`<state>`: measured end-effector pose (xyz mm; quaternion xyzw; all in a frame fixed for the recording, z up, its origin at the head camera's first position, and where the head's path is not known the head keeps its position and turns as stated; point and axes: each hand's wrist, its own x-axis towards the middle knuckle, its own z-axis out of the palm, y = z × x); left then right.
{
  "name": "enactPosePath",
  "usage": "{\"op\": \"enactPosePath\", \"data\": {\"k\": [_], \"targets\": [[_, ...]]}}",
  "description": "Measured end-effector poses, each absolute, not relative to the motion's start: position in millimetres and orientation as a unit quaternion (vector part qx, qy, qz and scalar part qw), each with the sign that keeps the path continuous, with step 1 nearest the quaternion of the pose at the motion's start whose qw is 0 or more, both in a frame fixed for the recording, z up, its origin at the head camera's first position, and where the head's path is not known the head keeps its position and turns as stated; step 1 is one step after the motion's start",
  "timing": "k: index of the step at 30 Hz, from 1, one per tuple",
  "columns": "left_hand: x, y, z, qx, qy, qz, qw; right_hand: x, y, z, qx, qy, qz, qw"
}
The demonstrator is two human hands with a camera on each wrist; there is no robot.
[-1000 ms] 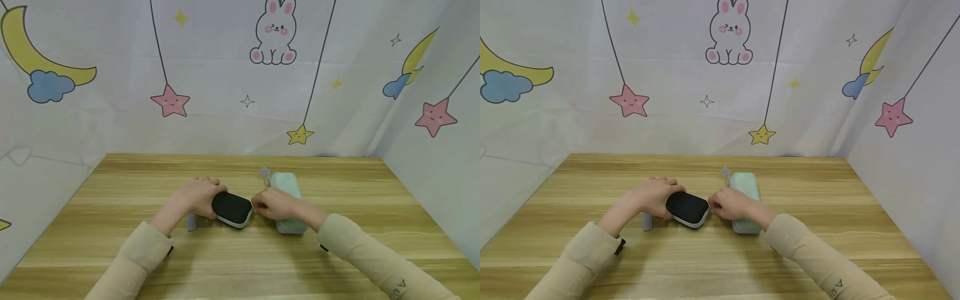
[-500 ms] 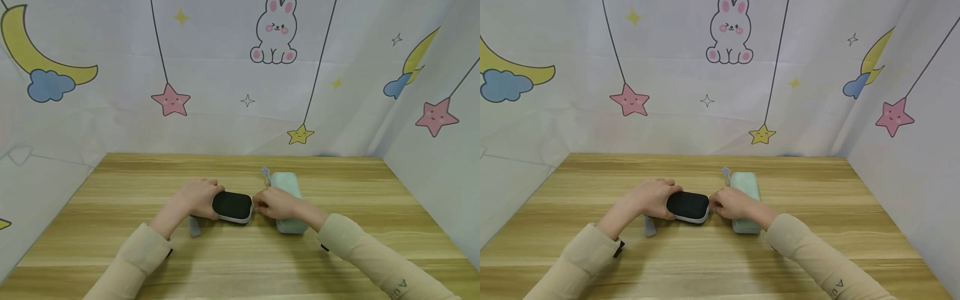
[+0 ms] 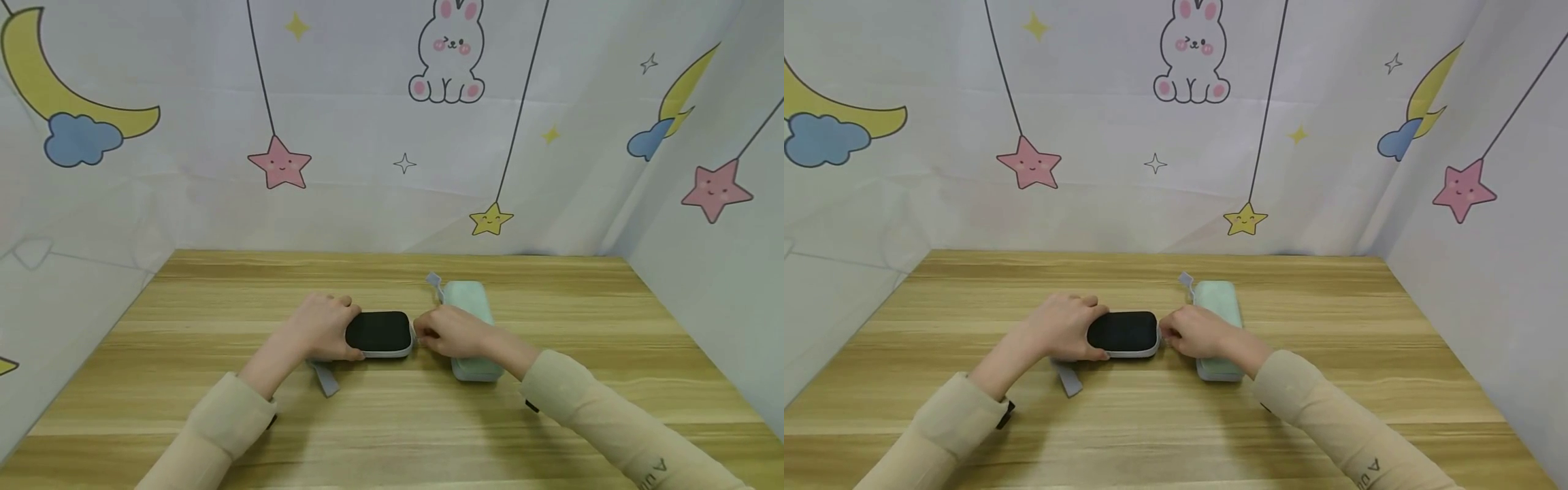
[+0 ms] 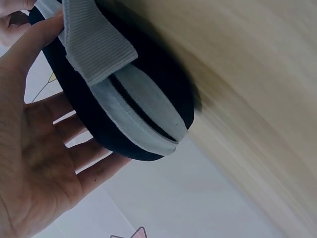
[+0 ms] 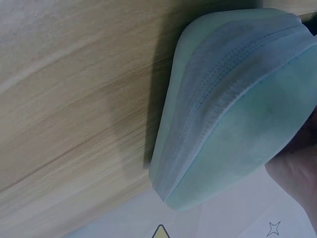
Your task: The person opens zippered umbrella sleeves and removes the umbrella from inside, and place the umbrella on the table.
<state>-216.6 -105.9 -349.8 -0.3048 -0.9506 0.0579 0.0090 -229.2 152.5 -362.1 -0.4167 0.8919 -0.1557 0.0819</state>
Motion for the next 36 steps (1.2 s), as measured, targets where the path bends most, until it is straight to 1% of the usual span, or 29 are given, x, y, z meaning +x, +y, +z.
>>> {"op": "enactPosePath", "data": {"k": [17, 26, 36], "targets": [[-210.2, -102.0, -349.0, -0.281, -0.957, 0.077, 0.016, -224.6, 152.5, -359.4, -0.424, 0.888, -0.161, 0.076], [-207.8, -101.5, -349.7, -0.272, -0.96, 0.06, 0.018, -223.2, 150.7, -359.3, -0.423, 0.889, -0.16, 0.075], [-204.4, -99.2, -351.8, -0.265, -0.962, 0.059, 0.038, -222.1, 149.8, -359.2, -0.423, 0.89, -0.157, 0.069]]}}
